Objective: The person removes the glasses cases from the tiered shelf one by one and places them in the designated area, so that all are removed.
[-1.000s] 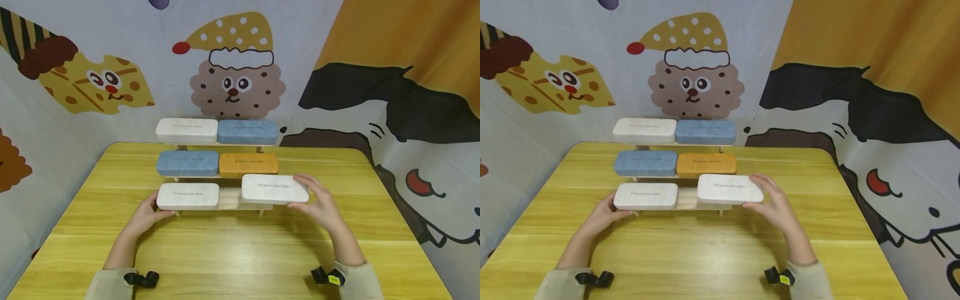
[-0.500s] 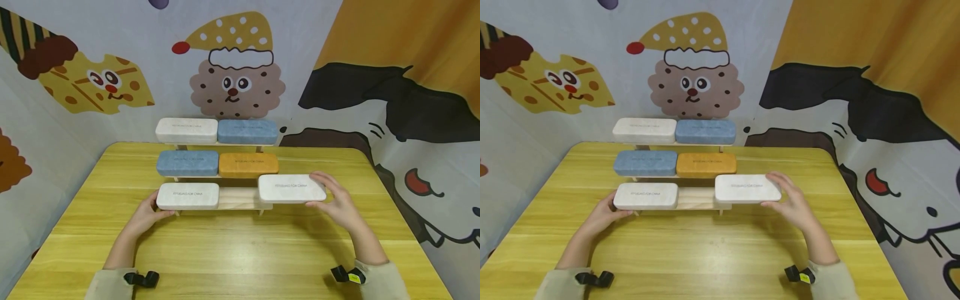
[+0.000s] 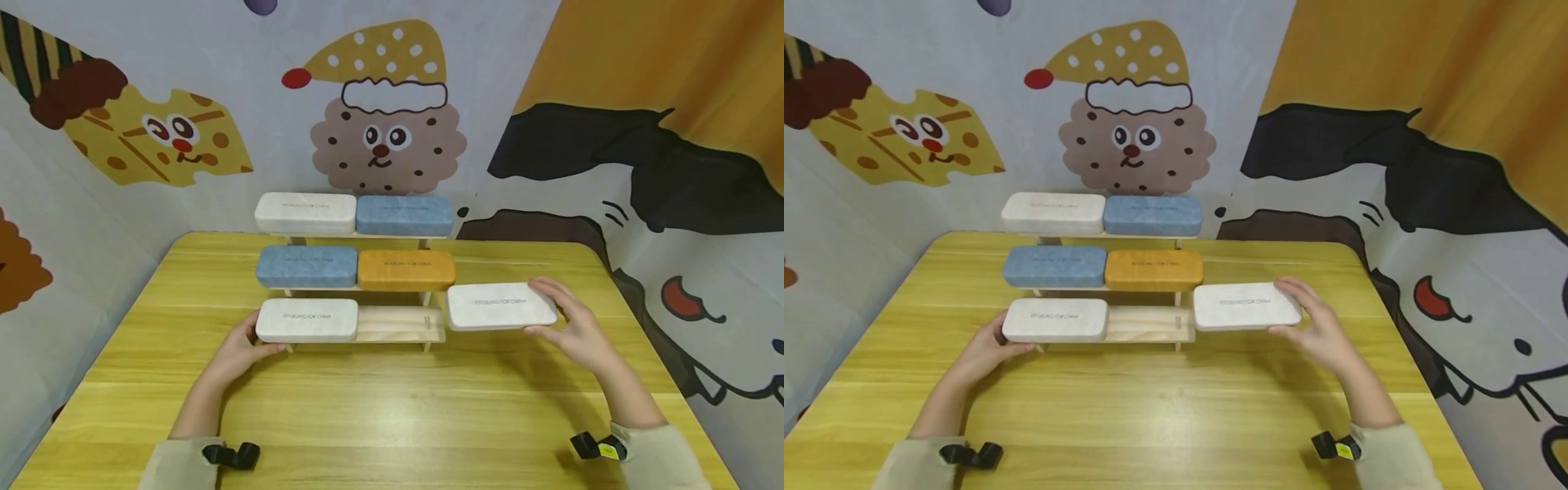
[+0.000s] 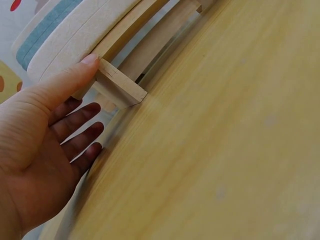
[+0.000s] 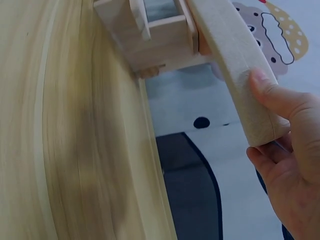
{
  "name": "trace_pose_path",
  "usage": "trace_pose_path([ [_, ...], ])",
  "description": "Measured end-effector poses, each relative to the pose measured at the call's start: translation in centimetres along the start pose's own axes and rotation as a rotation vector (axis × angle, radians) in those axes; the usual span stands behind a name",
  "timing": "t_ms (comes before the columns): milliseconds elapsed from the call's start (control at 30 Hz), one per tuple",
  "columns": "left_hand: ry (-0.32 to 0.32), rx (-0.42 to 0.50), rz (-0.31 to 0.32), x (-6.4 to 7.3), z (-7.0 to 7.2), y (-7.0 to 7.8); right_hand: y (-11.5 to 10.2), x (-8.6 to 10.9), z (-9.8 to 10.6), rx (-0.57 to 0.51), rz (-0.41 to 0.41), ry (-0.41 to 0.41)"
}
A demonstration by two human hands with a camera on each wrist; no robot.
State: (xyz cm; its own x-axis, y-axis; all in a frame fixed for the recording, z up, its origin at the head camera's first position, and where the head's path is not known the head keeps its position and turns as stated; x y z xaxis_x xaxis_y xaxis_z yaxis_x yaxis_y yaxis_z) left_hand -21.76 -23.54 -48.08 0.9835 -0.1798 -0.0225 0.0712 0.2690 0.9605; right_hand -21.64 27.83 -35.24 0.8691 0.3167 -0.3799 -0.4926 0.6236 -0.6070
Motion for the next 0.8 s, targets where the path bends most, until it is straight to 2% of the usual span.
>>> trace_pose_path([
  [200, 0.005, -0.002, 0.012, 0.0, 0.0, -0.1, 2.4, 0.6, 0.9, -0.009, -0.021, 0.007],
  [533, 0.018, 0.003, 0.028, -0.1, 0.1, -0.2, 3.7, 0.6, 2.3, -0.021, -0.050, 0.040],
  [800, 0.028, -0.010, 0.010, -0.2, 0.1, -0.1, 5.2, 0.1, 2.7, -0.022, -0.070, 0.050],
])
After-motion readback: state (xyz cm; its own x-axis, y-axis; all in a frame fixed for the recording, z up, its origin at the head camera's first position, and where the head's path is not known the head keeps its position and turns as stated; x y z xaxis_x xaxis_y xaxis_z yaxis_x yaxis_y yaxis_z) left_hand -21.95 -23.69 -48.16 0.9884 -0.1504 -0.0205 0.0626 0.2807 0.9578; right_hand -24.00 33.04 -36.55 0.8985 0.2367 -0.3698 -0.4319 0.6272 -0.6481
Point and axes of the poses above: each hand's wrist, its own x-axis away from the middle knuckle, its own z-axis out of the back of the hand, y = z × x, the point moved 9 cm from there along -x, towards the middle knuckle, and after that the axes turned 6 degrees about x, right-handed, at the moved point
